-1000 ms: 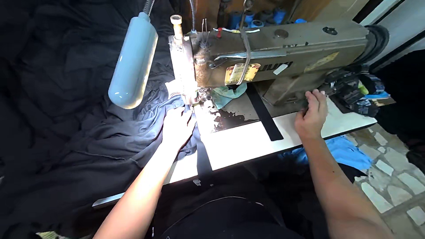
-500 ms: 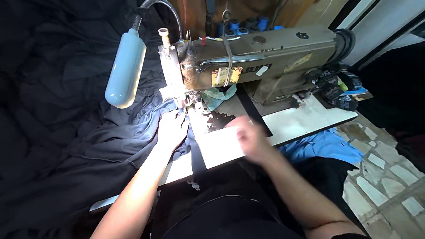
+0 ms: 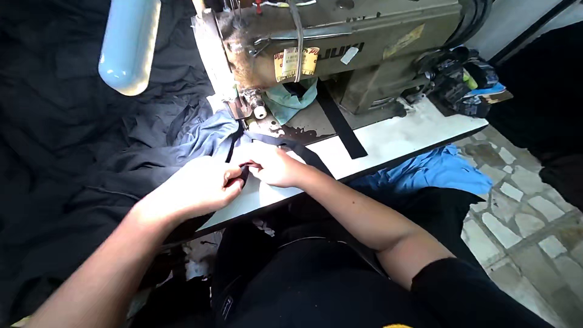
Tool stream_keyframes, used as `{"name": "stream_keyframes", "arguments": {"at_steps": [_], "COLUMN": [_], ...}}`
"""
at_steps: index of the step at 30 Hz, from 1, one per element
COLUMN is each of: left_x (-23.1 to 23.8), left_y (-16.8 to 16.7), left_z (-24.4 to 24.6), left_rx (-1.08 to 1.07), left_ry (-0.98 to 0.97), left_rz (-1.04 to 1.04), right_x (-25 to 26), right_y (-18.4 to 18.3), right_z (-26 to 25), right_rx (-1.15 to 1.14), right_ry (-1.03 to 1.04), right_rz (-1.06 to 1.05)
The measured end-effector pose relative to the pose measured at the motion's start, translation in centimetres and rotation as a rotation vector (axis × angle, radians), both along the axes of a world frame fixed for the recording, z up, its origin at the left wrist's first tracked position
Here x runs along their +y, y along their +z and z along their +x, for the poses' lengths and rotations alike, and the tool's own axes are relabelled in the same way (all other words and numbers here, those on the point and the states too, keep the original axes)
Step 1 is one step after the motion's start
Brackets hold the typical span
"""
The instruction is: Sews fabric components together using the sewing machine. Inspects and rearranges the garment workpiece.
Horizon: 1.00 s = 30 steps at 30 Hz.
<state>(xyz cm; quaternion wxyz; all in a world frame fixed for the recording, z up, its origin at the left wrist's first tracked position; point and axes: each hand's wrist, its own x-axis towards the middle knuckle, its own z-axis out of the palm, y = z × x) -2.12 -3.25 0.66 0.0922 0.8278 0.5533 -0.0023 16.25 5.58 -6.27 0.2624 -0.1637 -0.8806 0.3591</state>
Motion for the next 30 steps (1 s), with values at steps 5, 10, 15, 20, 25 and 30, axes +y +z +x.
{"name": "stream_keyframes", "arguments": {"at_steps": [5, 10, 15, 20, 25, 30], "left_x": [-0.5, -0.2, 3.7, 3.5, 1.9, 2.1], "left_y": [4.4, 0.1, -4.6, -7.0, -11.7, -11.4], "left_z": [-1.0, 0.9, -2.2, 0.9, 1.1, 1.4], "left_rx": [0.282, -0.230, 0.029, -0.098, -0.190, -0.184], "left_ry": [0.000, -0.097, 0.272, 0.079, 0.106, 0.082], "left_rz": [0.058, -0.275, -0.080, 0.310, 0.299, 0.269], "right_x": [-3.4, -6.6, -6.9, -6.8, -3.4, -1.9], "right_y": [-1.7, -3.5, -3.7, -2.1, -2.2, -2.0], "right_z": [0.4, 3.0, 2.8, 3.7, 8.7, 9.8], "right_rx": [0.057, -0.115, -0.278, -0.371, -0.253, -0.481], "right_ry": [-0.055, -0.146, -0.141, -0.066, -0.550, -0.688], "right_rz": [-0.040, 0.178, 0.232, 0.120, 0.164, -0.004]}}
